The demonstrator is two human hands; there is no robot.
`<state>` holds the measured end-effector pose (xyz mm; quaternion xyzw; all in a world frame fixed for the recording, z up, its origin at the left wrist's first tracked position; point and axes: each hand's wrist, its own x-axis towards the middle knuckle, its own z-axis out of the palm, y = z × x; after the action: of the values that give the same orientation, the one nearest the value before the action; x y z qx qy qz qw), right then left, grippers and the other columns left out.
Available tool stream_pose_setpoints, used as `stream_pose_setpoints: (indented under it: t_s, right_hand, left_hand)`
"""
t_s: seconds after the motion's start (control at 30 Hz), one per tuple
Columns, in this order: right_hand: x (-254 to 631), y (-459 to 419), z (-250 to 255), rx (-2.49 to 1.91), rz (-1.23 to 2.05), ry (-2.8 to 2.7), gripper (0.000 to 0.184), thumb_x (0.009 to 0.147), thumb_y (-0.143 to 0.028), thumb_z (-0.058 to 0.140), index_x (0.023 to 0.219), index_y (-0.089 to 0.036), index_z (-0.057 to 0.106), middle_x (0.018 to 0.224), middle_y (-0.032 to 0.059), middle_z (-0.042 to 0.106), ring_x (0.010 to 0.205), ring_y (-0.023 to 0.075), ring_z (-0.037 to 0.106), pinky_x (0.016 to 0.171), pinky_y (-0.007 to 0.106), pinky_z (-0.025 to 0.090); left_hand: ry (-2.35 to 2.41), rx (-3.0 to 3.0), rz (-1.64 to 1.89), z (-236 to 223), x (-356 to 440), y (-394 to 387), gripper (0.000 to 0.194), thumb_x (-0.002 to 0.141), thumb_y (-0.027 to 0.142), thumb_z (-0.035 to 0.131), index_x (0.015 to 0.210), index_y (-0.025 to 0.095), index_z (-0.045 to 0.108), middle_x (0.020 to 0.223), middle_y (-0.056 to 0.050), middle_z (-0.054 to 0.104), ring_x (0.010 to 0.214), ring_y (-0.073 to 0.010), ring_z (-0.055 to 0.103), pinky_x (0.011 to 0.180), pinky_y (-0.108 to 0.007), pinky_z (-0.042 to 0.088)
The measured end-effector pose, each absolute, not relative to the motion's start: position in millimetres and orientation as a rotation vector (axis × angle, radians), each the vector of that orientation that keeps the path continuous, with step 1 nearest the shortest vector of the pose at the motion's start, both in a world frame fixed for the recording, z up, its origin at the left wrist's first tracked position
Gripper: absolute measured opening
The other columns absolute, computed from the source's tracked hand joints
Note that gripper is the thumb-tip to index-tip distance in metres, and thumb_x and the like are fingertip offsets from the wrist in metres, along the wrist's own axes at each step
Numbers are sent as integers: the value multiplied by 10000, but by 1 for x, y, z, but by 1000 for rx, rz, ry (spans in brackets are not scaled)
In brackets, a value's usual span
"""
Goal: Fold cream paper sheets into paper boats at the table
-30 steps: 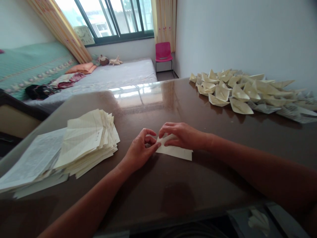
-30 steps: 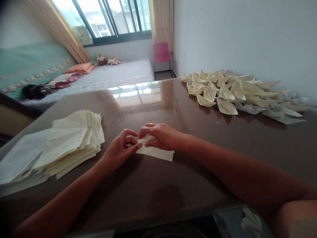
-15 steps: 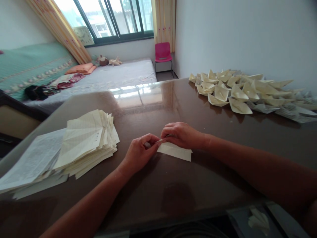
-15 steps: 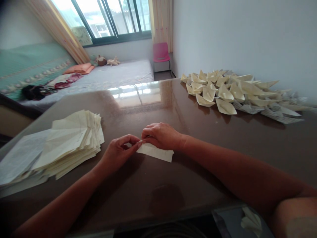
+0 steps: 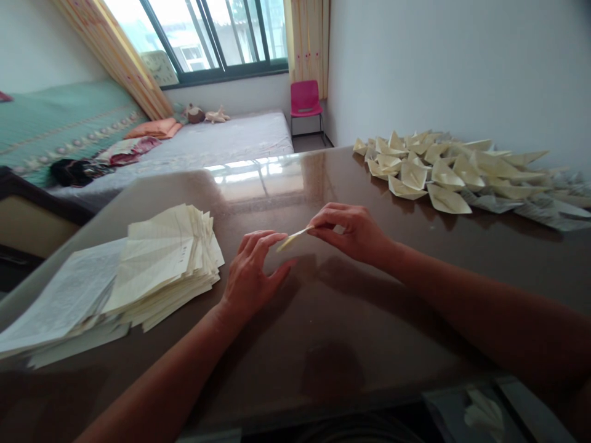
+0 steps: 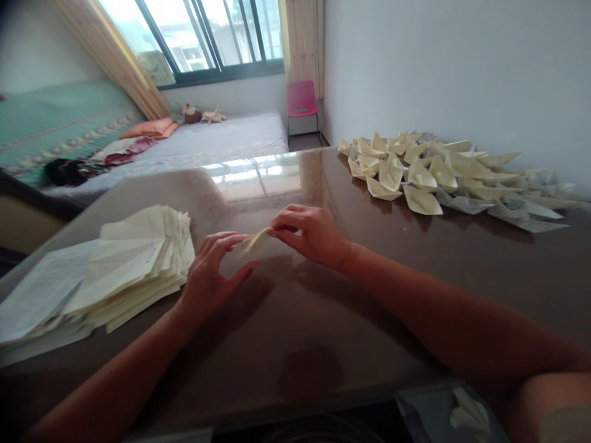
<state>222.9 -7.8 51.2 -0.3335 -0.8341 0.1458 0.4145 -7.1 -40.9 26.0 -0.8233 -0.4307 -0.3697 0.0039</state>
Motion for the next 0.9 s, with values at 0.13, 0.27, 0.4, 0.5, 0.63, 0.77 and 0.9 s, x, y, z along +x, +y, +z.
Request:
stream_pose_setpoints:
  t_s: [0.13, 0.27, 0.4, 0.5, 0.63, 0.77, 0.9]
  right_hand:
    - [231, 8, 34, -752, 548, -2146, 176, 883, -304, 573, 873, -171, 689, 846, 32, 706, 722, 119, 618, 666, 212, 444]
    - [243, 22, 20, -715, 503, -2417, 183, 895, -265, 535, 923, -177, 693, 910, 48, 709, 787, 135, 632, 715, 230, 436]
    - [248, 25, 20, -716, 224, -2746, 183, 902, -256, 516, 912, -196, 689, 915, 55, 688, 830, 159, 596, 724, 255, 388]
    - [245, 19, 29, -734, 45, -2878, 212, 925, -250, 478, 888, -203, 681, 855, 50, 664, 829, 172, 551, 694, 270, 354]
    - [241, 7, 42, -762, -28, -2979, 157, 869, -269, 559, 935, -190, 678, 882, 66, 641, 883, 200, 511, 705, 289, 338]
    - [235, -2, 46, -805, -108, -2973, 210, 832, -335, 613, 926, -162, 685, 960, 99, 622, 955, 234, 485, 747, 317, 333]
    - [230, -4, 43, -799, -52, -2982, 217, 914, -282, 512, 872, -163, 689, 907, 92, 633, 880, 198, 511, 742, 305, 333]
  left_hand:
    - [-1278, -2569, -993, 25, -18, -33, 214, 870, 238, 593, 1083, 216, 608, 1046, -43, 623, 1013, -197, 529, 898, -332, 463]
    - [-1161, -2696, -779, 20, -23, -32, 163, 906, 220, 531, 1005, 247, 658, 964, -16, 652, 929, -180, 531, 791, -290, 463]
    - [-1109, -2847, -530, 14, -20, -35, 203, 937, 269, 482, 1026, 260, 664, 966, -13, 653, 882, -165, 538, 716, -268, 454]
    - [-1134, -2880, -471, 13, -17, -37, 227, 950, 292, 454, 1036, 263, 663, 982, -17, 650, 889, -162, 541, 718, -265, 454]
    - [-1168, -2882, -453, 13, -15, -37, 235, 957, 313, 439, 1025, 261, 659, 993, -14, 651, 891, -157, 550, 727, -262, 456]
    - [-1205, -2891, -422, 15, -14, -37, 249, 964, 314, 421, 1004, 246, 657, 989, -18, 657, 893, -158, 554, 731, -262, 454]
    - [-1277, -2915, -446, 16, -13, -35, 249, 961, 325, 428, 994, 251, 663, 994, -16, 662, 912, -167, 553, 747, -272, 459]
